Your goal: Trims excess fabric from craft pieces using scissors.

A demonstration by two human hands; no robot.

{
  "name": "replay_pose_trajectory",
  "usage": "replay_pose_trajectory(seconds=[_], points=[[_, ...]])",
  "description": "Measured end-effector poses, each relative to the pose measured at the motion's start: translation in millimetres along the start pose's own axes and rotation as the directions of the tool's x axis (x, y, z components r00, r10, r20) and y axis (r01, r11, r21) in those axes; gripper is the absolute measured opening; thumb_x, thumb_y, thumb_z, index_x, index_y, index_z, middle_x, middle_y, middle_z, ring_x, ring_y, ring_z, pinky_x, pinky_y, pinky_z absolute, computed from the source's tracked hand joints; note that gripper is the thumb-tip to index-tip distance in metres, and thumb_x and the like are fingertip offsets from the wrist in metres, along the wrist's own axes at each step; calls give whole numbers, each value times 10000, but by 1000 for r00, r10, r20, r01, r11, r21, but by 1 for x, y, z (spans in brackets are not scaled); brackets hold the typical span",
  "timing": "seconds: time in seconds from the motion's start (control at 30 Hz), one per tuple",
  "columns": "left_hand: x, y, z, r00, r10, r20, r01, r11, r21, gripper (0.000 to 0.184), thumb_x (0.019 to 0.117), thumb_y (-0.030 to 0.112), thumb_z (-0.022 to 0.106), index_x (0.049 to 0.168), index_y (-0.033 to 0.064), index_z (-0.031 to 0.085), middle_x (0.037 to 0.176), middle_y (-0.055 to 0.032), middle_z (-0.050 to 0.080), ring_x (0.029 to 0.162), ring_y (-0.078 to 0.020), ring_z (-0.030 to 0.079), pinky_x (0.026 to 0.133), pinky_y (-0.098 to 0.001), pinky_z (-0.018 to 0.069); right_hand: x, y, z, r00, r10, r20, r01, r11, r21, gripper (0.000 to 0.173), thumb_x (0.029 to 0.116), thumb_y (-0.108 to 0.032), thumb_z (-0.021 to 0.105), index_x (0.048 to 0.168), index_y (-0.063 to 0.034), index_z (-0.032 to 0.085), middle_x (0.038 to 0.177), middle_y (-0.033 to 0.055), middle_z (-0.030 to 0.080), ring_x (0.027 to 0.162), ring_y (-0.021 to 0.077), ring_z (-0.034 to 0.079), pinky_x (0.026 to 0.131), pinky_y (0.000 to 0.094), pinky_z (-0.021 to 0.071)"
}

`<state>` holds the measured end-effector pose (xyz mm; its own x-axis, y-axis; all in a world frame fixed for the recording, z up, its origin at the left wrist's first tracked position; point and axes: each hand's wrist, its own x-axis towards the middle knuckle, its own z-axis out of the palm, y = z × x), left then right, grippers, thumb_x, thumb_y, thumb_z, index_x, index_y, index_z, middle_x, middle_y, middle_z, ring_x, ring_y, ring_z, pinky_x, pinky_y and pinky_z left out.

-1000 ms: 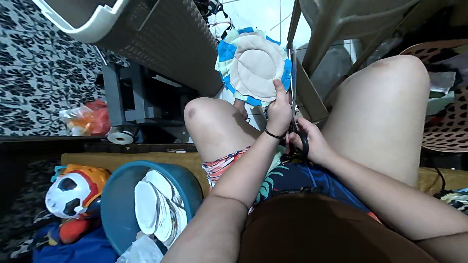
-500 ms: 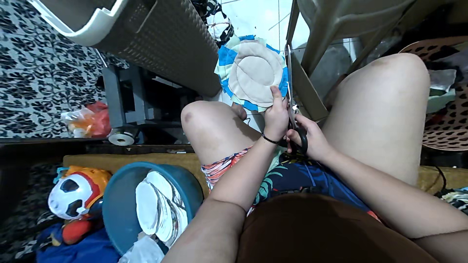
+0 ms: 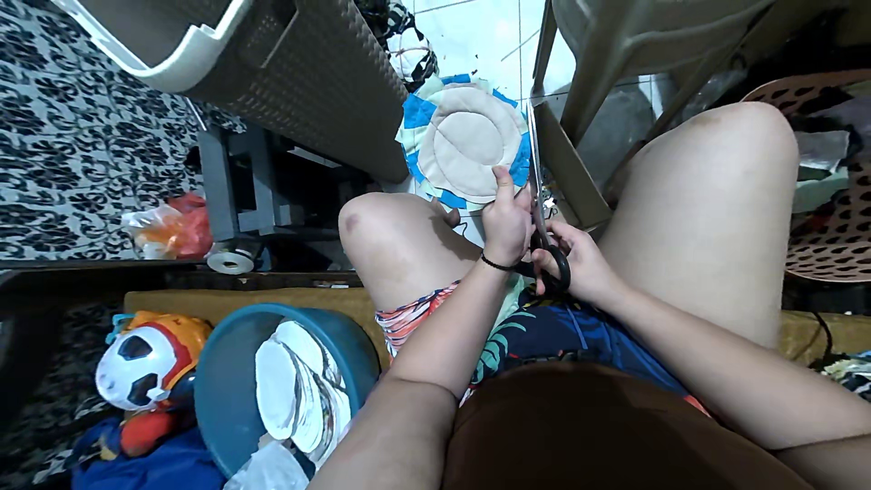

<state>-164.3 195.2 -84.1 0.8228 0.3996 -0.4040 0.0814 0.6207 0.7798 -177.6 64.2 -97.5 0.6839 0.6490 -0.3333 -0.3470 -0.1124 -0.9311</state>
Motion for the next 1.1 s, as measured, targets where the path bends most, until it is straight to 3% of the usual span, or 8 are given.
replay_pose_trajectory(seconds=[0.1, 0.23, 0.37, 0.43, 0.5, 0.63, 0.8, 1.1], points=[[1, 3, -8, 1000, 11, 14, -9, 996, -86, 549, 1131, 394, 226, 1478, -10, 361, 1435, -182, 545, 1315, -244, 561, 1114, -381, 462, 5, 4, -8, 991, 26, 134, -18, 998, -63, 647, 945, -542, 607, 1345, -55, 462, 916, 27, 651, 750, 115, 697, 710, 283, 618], [-4, 2, -14, 1000, -1, 27, 5, 988, -152, 497, 1135, 363, 209, 1471, 23, 345, 1399, -170, 566, 1294, -232, 580, 1092, -360, 478, 6, 2, -9, 992, 27, 126, -12, 992, -125, 621, 960, -510, 610, 1345, -42, 474, 897, 28, 642, 728, 98, 680, 684, 270, 605], [-16, 10, -16, 986, -136, 97, 140, 989, -38, 642, 1095, 549, 152, 1543, 151, 382, 1544, -65, 489, 1382, -180, 503, 1073, -347, 476, 7, -3, -9, 997, 26, 74, -14, 986, -165, 635, 957, -527, 610, 1348, -47, 469, 875, 36, 652, 716, 115, 684, 674, 288, 605], [-17, 11, -15, 988, -129, 86, 129, 992, 8, 627, 1090, 565, 155, 1524, 194, 414, 1510, -51, 529, 1314, -171, 568, 981, -322, 534, 6, -4, -10, 997, 38, 64, -26, 984, -175, 626, 966, -501, 622, 1364, -44, 462, 890, 46, 645, 728, 121, 680, 680, 294, 601], [-11, 6, -15, 994, -58, 92, 62, 997, -43, 558, 1118, 458, 153, 1474, 111, 405, 1442, -120, 571, 1258, -204, 618, 933, -319, 565, 6, -2, -11, 998, 28, 50, -18, 983, -185, 633, 957, -505, 632, 1361, -44, 471, 881, 44, 646, 718, 118, 680, 672, 291, 603], [-5, -1, -14, 995, 43, 85, -30, 988, -154, 432, 1139, 274, 262, 1453, -5, 361, 1378, -187, 562, 1260, -268, 612, 1088, -384, 503, 5, -5, -14, 999, 24, 32, -16, 973, -229, 602, 958, -499, 638, 1355, -72, 486, 879, 47, 644, 700, 126, 671, 661, 306, 599], [-7, -3, -13, 994, 77, 78, -63, 984, -170, 399, 1137, 228, 273, 1444, -8, 366, 1378, -189, 551, 1273, -271, 597, 1101, -402, 491, 6, -4, -12, 1000, -7, -4, 6, 974, -225, 593, 951, -511, 653, 1319, -67, 511, 857, 53, 653, 660, 132, 672, 630, 308, 605], [-11, -1, -12, 994, 64, 90, -54, 992, -111, 405, 1140, 266, 249, 1410, 12, 411, 1324, -148, 598, 1212, -212, 631, 1044, -355, 523, 5, -4, -10, 999, -15, -34, 7, 975, -221, 576, 940, -486, 679, 1307, -71, 520, 847, 52, 656, 627, 127, 668, 600, 300, 604]])
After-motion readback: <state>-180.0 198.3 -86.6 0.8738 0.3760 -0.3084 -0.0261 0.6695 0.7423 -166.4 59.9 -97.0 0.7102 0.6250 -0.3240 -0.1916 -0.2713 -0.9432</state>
